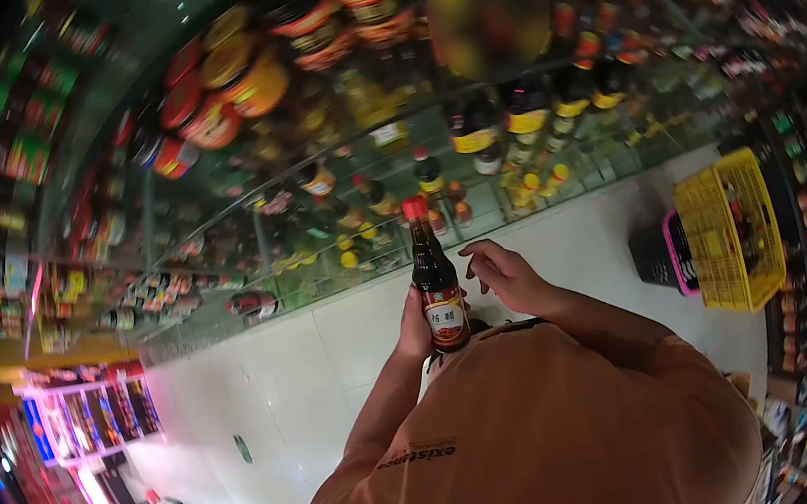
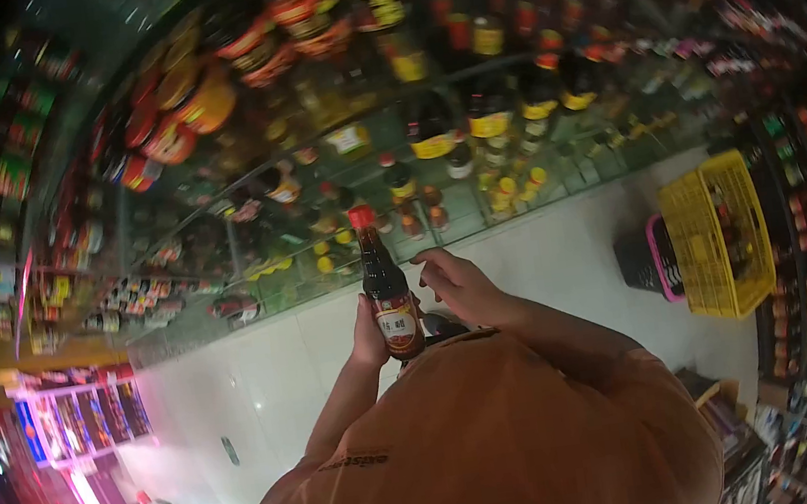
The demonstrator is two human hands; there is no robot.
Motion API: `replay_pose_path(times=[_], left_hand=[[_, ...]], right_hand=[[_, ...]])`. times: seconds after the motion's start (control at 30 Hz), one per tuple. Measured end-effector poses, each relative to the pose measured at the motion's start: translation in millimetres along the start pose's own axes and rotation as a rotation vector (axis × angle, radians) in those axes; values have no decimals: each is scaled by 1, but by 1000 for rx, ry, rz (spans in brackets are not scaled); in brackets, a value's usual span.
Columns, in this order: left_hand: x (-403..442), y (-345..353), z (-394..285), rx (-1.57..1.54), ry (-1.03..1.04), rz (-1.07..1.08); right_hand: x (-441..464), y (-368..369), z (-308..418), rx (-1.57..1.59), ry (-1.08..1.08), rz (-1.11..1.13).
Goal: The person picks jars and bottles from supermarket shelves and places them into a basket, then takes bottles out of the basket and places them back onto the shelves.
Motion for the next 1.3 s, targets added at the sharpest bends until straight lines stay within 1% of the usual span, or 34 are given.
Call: replay_pose_path(times=[0.03, 0.1, 0.17, 0.2, 0.27, 0.3, 0.33, 0.43, 0.5, 0.57, 0.6, 0.63, 0.7, 0.73, 0.77, 0.83, 0.87, 0.9, 0.97, 1.0, 1.07, 1.1, 1.13, 1.17, 1.2, 1.23, 1.27, 1.3], left_hand=[[3, 13, 24, -81, -140, -44], [14, 58, 44, -51, -160, 45], [20, 101, 68, 52, -211, 36], [24, 128, 82, 70, -237, 64], [33, 167, 110, 155, -270, 13], [36, 185, 128, 173, -297, 28], [39, 202, 145, 181, -314, 64], [47, 262, 186, 202, -319, 190], [54, 295, 204, 267, -252, 223], [59, 338, 201, 500, 58, 308], [59, 357, 196, 735, 178, 391], [61, 371, 201, 734, 184, 404], [59, 400, 205, 1066, 316, 440], [60, 415, 206, 1101, 375, 487], [62, 428, 207, 1129, 432, 525], [74, 441, 217, 1235, 468, 569], [82, 445, 222, 1238, 424, 564], [92, 450, 230, 1202, 349, 592], [105, 469, 229, 1187, 409, 683], [116, 474, 228, 1182, 416, 690], [141, 481, 232, 1085, 347, 745], [155, 481, 233, 1074, 354, 754], [175, 475, 231, 1060, 395, 698], [196, 464, 230, 1044, 432, 643], [222, 441, 240, 1031, 376, 583], [241, 424, 244, 1063, 191, 479], [261, 398, 258, 1012, 125, 474], [283, 361, 279, 965, 54, 467]], right_hand=[[-17, -20, 6, 7, -4, -36], [-52, -56, 14, -26, 74, -61], [-93, -93, 19, 1, 84, -130], [-114, -113, 17, 19, 99, -163], [-153, -150, 14, 25, 84, -227], [-172, -166, 11, 23, 72, -248], [-190, -185, 9, -17, 34, -309], [-243, -234, 6, -73, 20, -387], [-276, -263, 13, -39, -2, -433], [-307, -290, 14, -73, 63, -506], [-320, -302, 21, -144, 51, -521], [-330, -312, 24, -150, 44, -532], [-346, -326, 24, -202, 82, -576], [-352, -333, 30, -173, 149, -596], [-353, -340, 25, -176, 140, -601], [-359, -358, 7, -89, 60, -728], [-361, -367, -5, 1, 62, -777], [-361, -374, -7, -2, 58, -783], [-360, -390, -15, 97, 55, -792], [-358, -401, -10, 33, 44, -818], [-356, -423, -5, 56, 72, -851], [-355, -435, -2, 88, 107, -875], [-355, -454, 3, 46, 54, -983], [-349, -469, 6, 36, 54, -991], [-346, -489, 18, 35, -13, -1046], [-342, -510, 30, 35, -84, -1100], [-336, -533, 37, 30, -137, -1133], [-333, -558, 50, -182, -121, -1189]])
Point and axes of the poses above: each hand's wrist, its own x-axis towards the middle knuckle, its own y-axis out of the palm, z = x × y, the point moved 10 cm from there along x, towards the middle knuckle, and after that the axes turned 1 degree about y, right-handed, at the moved point
